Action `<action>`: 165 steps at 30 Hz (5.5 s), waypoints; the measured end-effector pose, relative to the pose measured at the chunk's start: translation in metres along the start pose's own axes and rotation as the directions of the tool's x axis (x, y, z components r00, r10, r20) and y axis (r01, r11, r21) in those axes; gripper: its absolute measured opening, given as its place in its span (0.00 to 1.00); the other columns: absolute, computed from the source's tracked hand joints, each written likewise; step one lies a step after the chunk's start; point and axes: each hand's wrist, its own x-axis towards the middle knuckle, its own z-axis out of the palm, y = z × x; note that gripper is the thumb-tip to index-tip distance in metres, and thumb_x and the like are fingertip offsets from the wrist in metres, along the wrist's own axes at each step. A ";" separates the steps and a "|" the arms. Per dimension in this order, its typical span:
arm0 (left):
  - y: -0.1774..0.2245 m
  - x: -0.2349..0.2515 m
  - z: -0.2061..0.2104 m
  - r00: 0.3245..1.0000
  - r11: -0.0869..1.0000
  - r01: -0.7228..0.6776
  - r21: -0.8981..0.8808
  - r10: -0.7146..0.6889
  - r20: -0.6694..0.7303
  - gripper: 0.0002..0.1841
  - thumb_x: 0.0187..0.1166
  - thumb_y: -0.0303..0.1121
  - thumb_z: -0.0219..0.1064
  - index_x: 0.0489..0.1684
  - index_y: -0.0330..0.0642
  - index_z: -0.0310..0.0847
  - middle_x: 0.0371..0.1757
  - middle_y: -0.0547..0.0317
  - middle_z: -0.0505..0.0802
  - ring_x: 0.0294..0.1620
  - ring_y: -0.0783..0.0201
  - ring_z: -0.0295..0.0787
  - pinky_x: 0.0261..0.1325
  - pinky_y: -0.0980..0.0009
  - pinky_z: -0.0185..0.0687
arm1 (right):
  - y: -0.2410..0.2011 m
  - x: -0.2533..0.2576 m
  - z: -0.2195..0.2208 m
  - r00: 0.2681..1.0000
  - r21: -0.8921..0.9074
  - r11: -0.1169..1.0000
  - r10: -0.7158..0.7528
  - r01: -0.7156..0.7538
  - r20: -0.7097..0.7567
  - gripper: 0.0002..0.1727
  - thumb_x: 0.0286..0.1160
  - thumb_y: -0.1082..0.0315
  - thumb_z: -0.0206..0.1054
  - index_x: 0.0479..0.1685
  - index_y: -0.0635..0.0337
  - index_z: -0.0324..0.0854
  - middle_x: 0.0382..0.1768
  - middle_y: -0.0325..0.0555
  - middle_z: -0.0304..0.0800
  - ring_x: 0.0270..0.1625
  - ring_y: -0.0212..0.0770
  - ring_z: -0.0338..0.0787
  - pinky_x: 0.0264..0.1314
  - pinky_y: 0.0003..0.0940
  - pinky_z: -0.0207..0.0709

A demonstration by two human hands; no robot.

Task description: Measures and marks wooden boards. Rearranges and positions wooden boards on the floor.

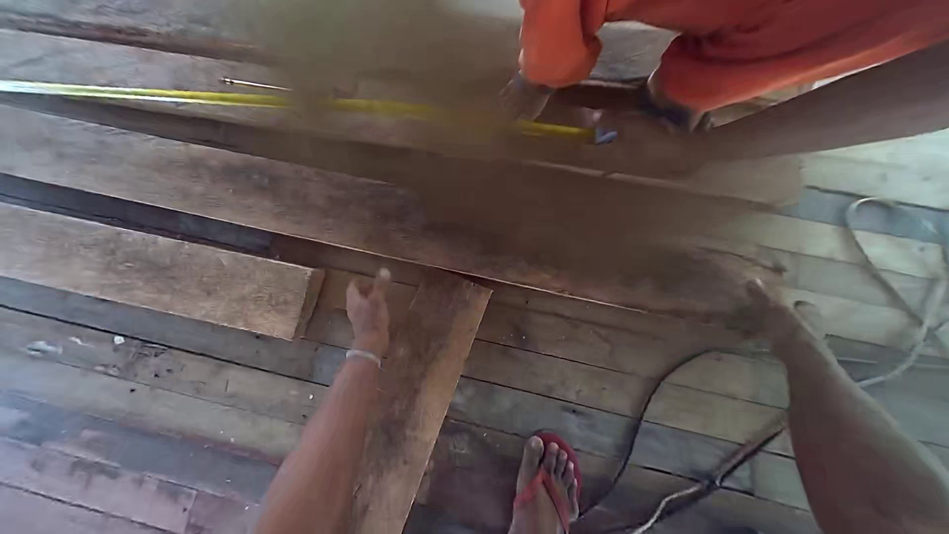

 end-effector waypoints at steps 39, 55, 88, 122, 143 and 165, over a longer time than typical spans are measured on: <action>-0.022 0.018 -0.034 0.968 0.895 0.215 -0.391 -0.247 -0.033 0.25 0.81 0.54 0.69 0.65 0.44 0.79 0.50 0.54 0.92 0.45 0.61 0.91 0.44 0.62 0.89 | 0.062 -0.101 -0.040 0.984 -0.125 0.982 0.151 -0.138 0.099 0.54 0.70 0.23 0.61 0.76 0.67 0.75 0.72 0.76 0.78 0.76 0.72 0.77 0.76 0.77 0.64; -0.173 -0.157 -0.034 0.964 0.370 -0.137 0.919 0.262 0.039 0.90 0.11 0.78 0.79 0.94 0.33 0.48 0.87 0.23 0.63 0.87 0.27 0.58 0.88 0.31 0.45 | -0.203 -0.189 0.140 0.418 -0.162 0.688 -0.223 0.708 0.880 0.50 0.74 0.22 0.55 0.51 0.69 0.87 0.50 0.67 0.90 0.58 0.64 0.89 0.64 0.70 0.76; -0.080 -0.061 0.027 0.952 0.582 -0.120 0.804 0.298 -0.074 0.93 0.15 0.75 0.85 0.97 0.38 0.31 0.91 0.25 0.54 0.90 0.28 0.53 0.83 0.28 0.48 | -0.201 -0.169 0.170 0.597 -0.286 0.587 -0.445 0.757 0.667 0.54 0.55 0.09 0.52 0.36 0.57 0.88 0.37 0.58 0.91 0.47 0.62 0.91 0.49 0.70 0.80; 0.144 0.148 -0.045 0.677 0.273 -0.726 0.631 0.445 0.586 0.42 0.88 0.66 0.45 0.85 0.36 0.66 0.78 0.31 0.80 0.80 0.33 0.75 0.80 0.32 0.67 | -0.204 -0.512 0.311 0.930 0.142 0.983 -0.156 0.114 0.332 0.57 0.47 0.36 0.86 0.83 0.55 0.73 0.85 0.70 0.63 0.86 0.70 0.65 0.85 0.66 0.63; -0.002 0.203 -0.168 0.650 0.067 -0.628 0.776 0.593 0.475 0.57 0.71 0.84 0.35 0.97 0.51 0.46 0.97 0.41 0.48 0.97 0.35 0.37 0.89 0.27 0.34 | -0.239 -0.558 0.371 0.876 0.453 0.849 -0.412 0.271 0.249 0.43 0.68 0.62 0.79 0.85 0.69 0.67 0.82 0.74 0.63 0.82 0.65 0.70 0.84 0.53 0.70; 0.102 0.123 0.105 0.805 0.256 -0.587 0.768 0.284 0.521 0.78 0.40 0.71 0.83 0.99 0.53 0.33 0.90 0.18 0.52 0.84 0.15 0.56 0.72 0.15 0.55 | -0.231 -0.549 0.360 0.838 0.386 0.893 -0.386 0.234 0.385 0.47 0.71 0.52 0.77 0.92 0.56 0.61 0.88 0.64 0.60 0.86 0.64 0.67 0.85 0.54 0.69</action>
